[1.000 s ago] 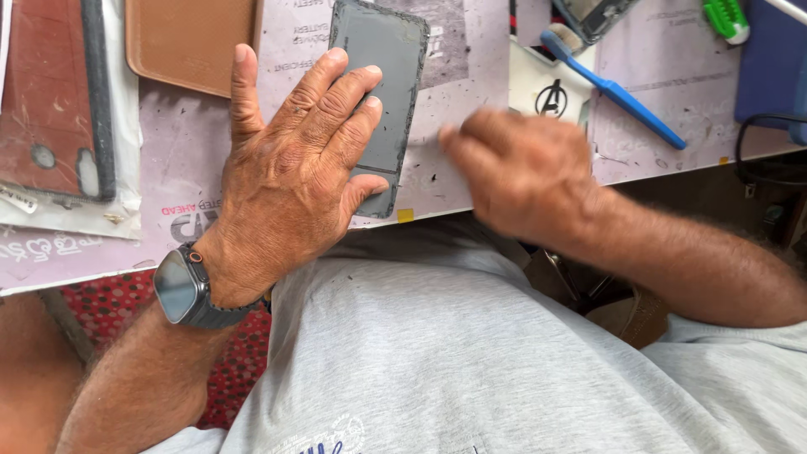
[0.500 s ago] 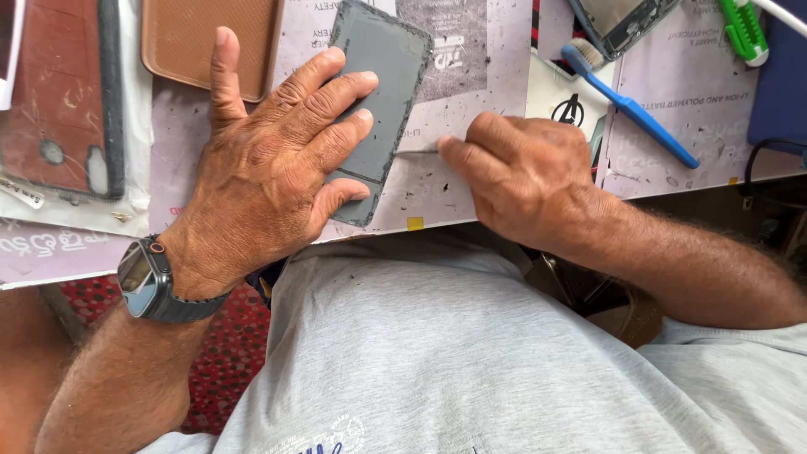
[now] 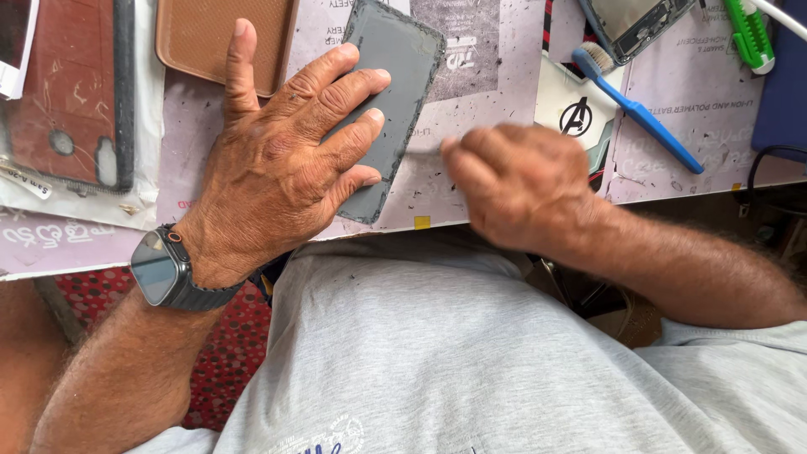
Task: The person uses a small metal tool to scrape adhesive residue from the back of a grey phone case. They then use a blue toothbrush to scrub the surface and remove remaining debris. Finally, the person peels off a protective film from the case and inspects the cleaned surface.
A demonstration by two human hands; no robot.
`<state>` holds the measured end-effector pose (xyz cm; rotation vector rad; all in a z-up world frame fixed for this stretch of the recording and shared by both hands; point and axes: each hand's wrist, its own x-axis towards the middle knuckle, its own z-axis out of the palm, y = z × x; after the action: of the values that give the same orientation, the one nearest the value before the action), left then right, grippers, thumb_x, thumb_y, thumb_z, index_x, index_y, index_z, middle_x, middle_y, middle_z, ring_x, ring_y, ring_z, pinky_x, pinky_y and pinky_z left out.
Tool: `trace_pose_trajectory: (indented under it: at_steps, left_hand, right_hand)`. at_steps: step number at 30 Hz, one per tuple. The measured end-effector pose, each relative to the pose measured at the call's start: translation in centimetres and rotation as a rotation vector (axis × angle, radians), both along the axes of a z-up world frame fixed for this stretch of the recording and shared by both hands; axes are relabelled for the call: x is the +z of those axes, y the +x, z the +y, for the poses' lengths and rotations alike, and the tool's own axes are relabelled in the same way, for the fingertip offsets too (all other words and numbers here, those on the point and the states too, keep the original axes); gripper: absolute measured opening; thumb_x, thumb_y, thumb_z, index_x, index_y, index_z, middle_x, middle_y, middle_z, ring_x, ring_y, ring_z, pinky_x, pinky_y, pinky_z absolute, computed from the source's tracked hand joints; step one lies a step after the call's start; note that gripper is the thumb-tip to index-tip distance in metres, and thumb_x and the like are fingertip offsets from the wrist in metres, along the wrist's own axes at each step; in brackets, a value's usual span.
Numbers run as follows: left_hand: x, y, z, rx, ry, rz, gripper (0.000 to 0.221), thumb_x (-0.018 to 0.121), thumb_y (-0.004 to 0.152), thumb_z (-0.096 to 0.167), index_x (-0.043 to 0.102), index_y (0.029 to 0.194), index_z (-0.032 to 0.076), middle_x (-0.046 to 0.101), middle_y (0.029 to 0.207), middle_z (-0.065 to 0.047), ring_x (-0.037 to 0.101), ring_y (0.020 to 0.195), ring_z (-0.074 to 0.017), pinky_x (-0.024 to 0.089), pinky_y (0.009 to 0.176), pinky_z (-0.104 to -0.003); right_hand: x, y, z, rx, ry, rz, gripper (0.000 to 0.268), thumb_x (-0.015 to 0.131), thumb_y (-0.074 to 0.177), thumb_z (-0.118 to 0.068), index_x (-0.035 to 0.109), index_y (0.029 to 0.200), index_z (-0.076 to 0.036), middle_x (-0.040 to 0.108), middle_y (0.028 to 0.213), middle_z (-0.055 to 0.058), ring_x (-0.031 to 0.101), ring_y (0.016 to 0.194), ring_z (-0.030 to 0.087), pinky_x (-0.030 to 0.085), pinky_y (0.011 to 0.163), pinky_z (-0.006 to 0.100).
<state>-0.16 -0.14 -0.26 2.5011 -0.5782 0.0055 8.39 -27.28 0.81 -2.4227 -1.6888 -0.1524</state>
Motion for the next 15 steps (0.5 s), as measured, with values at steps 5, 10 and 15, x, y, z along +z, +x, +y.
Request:
trace_pose_trajectory:
  at_steps: [5, 10, 15]
  left_hand:
    - [0.3, 0.2, -0.1, -0.004, 0.003, 0.027, 0.042, 0.081, 0.093, 0.034, 0.072, 0.128, 0.012, 0.055, 0.155, -0.001, 0.038, 0.153, -0.0230, -0.001, 0.126, -0.069]
    - [0.7, 0.3, 0.1, -0.011, -0.001, 0.044, 0.044, 0.082, 0.091, 0.033, 0.072, 0.127, 0.011, 0.055, 0.154, -0.002, 0.038, 0.152, -0.0232, -0.001, 0.125, -0.070]
    - [0.9, 0.4, 0.0, -0.002, -0.013, 0.066, 0.047, 0.082, 0.087, 0.031, 0.072, 0.127, 0.010, 0.055, 0.153, -0.002, 0.038, 0.152, -0.0228, -0.002, 0.125, -0.070]
  right_hand:
    - [-0.4, 0.0, -0.5, -0.064, 0.014, 0.023, 0.010, 0.064, 0.100, -0.005, 0.074, 0.101, -0.004, 0.074, 0.085, 0.010, 0.070, 0.065, 0.014, 0.053, 0.046, 0.028]
    - [0.6, 0.5, 0.5, -0.008, 0.005, 0.033, 0.009, 0.064, 0.105, -0.009, 0.073, 0.103, -0.006, 0.074, 0.085, 0.007, 0.071, 0.070, 0.016, 0.055, 0.051, 0.030]
    - [1.7, 0.7, 1.3, 0.061, 0.037, -0.031, 0.007, 0.065, 0.104, -0.007, 0.070, 0.107, -0.003, 0.070, 0.085, 0.006, 0.071, 0.073, 0.016, 0.055, 0.055, 0.029]
